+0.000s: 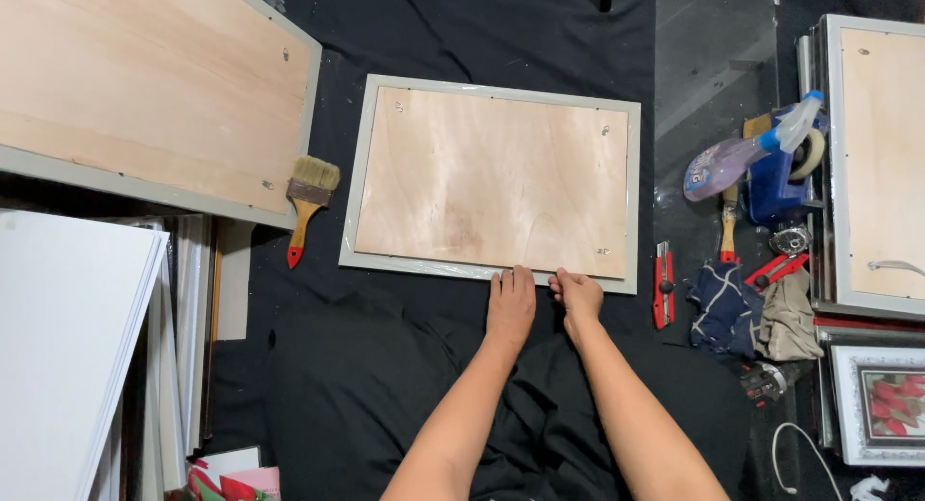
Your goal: Placing a wooden backing board into a picture frame and applying a substance around the edges with a brush to secure it.
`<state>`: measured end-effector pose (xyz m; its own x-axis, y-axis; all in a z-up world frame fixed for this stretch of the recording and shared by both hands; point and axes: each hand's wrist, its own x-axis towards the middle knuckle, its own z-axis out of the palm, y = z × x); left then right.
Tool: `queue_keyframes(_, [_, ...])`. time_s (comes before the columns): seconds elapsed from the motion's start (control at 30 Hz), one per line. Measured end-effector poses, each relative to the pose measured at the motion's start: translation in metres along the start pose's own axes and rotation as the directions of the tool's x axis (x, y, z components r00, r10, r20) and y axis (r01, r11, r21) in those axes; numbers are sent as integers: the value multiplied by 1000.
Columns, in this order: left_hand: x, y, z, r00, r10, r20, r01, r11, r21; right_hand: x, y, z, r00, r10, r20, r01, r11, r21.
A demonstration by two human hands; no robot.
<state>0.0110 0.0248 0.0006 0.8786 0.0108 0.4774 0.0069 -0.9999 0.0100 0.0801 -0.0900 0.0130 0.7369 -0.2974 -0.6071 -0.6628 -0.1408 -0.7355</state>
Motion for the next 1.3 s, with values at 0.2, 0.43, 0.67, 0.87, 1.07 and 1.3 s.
queue_keyframes(0.2, [3,-1,13,999,23,-34,-23,1000,-5,-15,-8,0,995,-59,-78,51,994,-100])
queue_keyframes(0.43, [4,-3,18,995,67,-72,-67,998,-5,-10,-8,6,986,-126,-111,79,931,-356])
queue_keyframes(0.67, [4,-4,10,994,82,-72,-82,997,-8,-6,-1,4,983,-126,-131,58,902,-429])
queue_keyframes(0.87, [8,-5,6,994,101,-38,-100,995,17,-22,-16,3,967,-226,-117,167,910,-378])
queue_keyframes(1.07, [6,-4,15,993,108,-39,-108,994,11,8,7,11,956,-254,-144,156,860,-485])
queue_keyframes(1.3, [5,-5,5,993,116,-39,-115,993,23,29,10,5,983,-170,-61,99,789,-607])
